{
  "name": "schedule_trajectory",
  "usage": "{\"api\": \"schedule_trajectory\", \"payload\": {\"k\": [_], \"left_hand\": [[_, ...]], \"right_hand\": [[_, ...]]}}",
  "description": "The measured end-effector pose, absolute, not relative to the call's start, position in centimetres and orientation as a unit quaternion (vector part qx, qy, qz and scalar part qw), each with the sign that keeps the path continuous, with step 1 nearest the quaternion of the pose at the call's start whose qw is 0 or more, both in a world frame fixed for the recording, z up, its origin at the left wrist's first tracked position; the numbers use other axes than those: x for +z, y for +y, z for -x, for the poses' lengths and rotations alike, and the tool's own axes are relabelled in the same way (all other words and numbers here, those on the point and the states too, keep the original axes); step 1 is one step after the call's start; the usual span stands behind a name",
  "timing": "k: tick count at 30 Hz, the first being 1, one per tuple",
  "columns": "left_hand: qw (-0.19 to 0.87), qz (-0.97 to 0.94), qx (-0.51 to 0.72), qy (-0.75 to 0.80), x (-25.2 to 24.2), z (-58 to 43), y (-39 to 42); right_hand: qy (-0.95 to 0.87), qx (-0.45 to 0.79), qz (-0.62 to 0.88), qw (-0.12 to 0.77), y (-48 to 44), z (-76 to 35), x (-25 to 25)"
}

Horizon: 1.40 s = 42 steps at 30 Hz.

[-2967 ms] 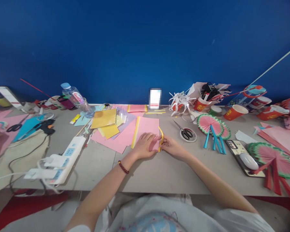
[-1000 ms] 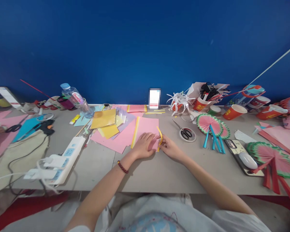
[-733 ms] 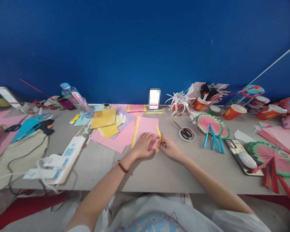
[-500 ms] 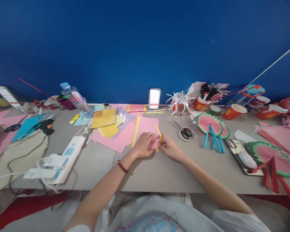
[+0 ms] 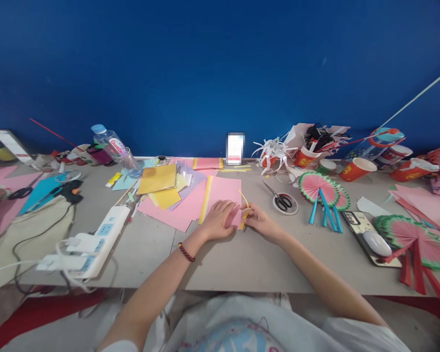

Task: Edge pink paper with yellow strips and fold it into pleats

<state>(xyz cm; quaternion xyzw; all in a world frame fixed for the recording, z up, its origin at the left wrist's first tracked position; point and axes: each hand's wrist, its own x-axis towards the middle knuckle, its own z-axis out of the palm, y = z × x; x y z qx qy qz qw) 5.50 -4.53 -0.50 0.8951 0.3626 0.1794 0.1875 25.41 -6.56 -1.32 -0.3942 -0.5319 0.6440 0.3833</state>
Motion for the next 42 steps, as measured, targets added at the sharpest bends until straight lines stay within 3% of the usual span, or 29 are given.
{"api": "schedule_trajectory", "payload": {"k": [16,42], "left_hand": [[0.184,-0.894,0.180,0.367,-0.7,-5.5,-4.5],[0.189,-0.894,0.189,0.361,-0.7,-5.5,-4.5]], "right_hand": [[-0.651,0.510,0.447,0.342,-6.4,-25.5,-2.2],[-0.668,0.483,0.463,0.326,-6.4,-25.1,-2.3]]}}
